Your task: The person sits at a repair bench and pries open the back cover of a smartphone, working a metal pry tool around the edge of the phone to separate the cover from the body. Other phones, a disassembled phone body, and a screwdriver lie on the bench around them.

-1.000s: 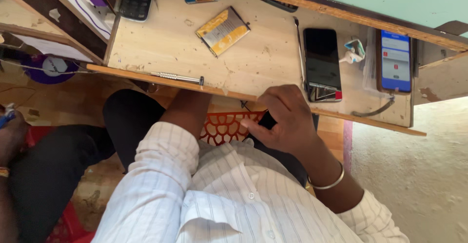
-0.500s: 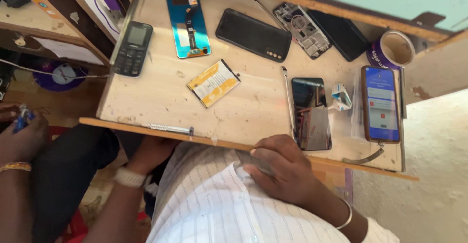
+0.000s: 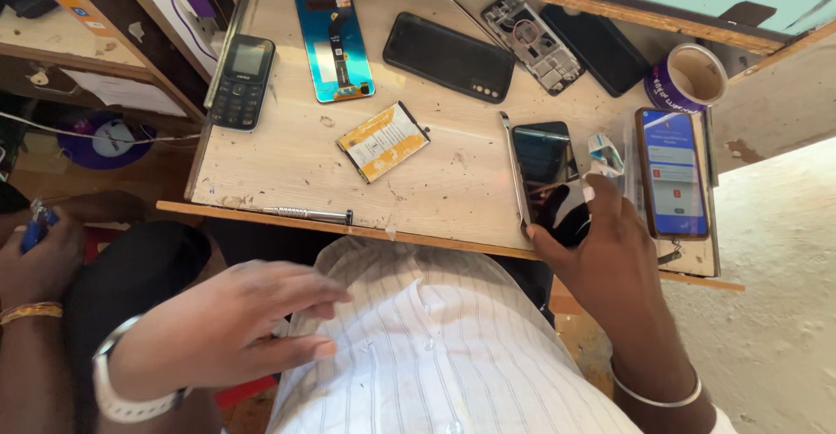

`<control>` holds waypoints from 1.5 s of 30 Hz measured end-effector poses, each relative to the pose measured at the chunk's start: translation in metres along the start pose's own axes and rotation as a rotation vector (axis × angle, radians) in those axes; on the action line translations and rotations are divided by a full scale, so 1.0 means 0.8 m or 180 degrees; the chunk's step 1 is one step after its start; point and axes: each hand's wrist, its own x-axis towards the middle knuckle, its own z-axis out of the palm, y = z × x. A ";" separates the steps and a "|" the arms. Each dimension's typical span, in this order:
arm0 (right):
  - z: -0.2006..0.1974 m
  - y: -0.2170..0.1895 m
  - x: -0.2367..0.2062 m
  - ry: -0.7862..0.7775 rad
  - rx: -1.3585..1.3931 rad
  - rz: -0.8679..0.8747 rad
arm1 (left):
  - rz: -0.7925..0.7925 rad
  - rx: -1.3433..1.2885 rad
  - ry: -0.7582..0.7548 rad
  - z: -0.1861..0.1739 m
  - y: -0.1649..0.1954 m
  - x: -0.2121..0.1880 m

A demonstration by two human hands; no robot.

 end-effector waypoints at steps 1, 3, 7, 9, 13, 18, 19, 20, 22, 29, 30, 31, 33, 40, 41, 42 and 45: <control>0.001 -0.002 0.001 -0.0050 -0.0018 0.0096 | 0.0083 -0.0015 -0.0005 -0.004 0.004 0.008; 0.000 -0.003 0.001 0.0065 0.0124 0.0009 | 0.0268 -0.0083 -0.0052 -0.009 0.012 0.023; -0.001 0.001 -0.001 0.0131 0.0388 0.0162 | 0.0413 -0.0156 -0.0160 -0.017 0.027 0.044; -0.002 0.009 0.000 -0.0038 0.0487 0.0459 | 0.0724 -0.0033 0.0027 -0.023 0.031 0.052; -0.007 0.033 0.013 -0.0632 0.1211 0.1167 | 0.1315 -0.0193 0.0628 -0.038 0.030 0.068; -0.031 0.025 0.036 -0.0447 0.4026 0.0600 | 0.0258 -0.0485 0.1787 -0.072 0.023 0.102; -0.038 0.015 0.045 -0.0527 0.4609 0.0361 | 0.0105 -0.0927 0.1849 -0.081 0.023 0.115; -0.041 0.001 0.056 -0.0507 0.4286 0.0080 | 0.0520 -0.1251 0.1859 -0.090 0.022 0.135; -0.036 -0.033 0.081 -0.0400 0.3609 -0.0464 | 0.0639 -0.2298 0.1690 -0.096 0.022 0.179; 0.028 -0.081 0.173 -0.0032 0.1135 -0.1640 | -0.0301 -0.4730 0.1629 -0.113 -0.022 0.254; 0.035 -0.076 0.194 0.0208 0.0738 -0.1811 | -0.0434 -0.5006 0.1642 -0.116 -0.032 0.252; 0.039 -0.070 0.217 0.0429 0.0349 -0.1977 | -0.0154 -0.5129 0.1511 -0.118 -0.041 0.249; 0.055 -0.059 0.248 0.0616 -0.0368 -0.2197 | 0.0364 -0.5359 0.1216 -0.119 -0.056 0.244; 0.076 -0.072 0.285 0.0333 -0.0924 -0.2503 | 0.1378 -0.5284 0.1475 -0.116 -0.084 0.236; 0.071 -0.076 0.279 0.0441 -0.0877 -0.2497 | 0.1541 -0.5342 0.1504 -0.119 -0.091 0.233; 0.065 -0.082 0.272 0.0311 -0.0440 -0.2778 | 0.1708 -0.5387 0.1527 -0.123 -0.098 0.231; 0.055 -0.103 0.241 -0.0269 0.0585 -0.3453 | 0.2226 -0.5455 0.1593 -0.130 -0.116 0.223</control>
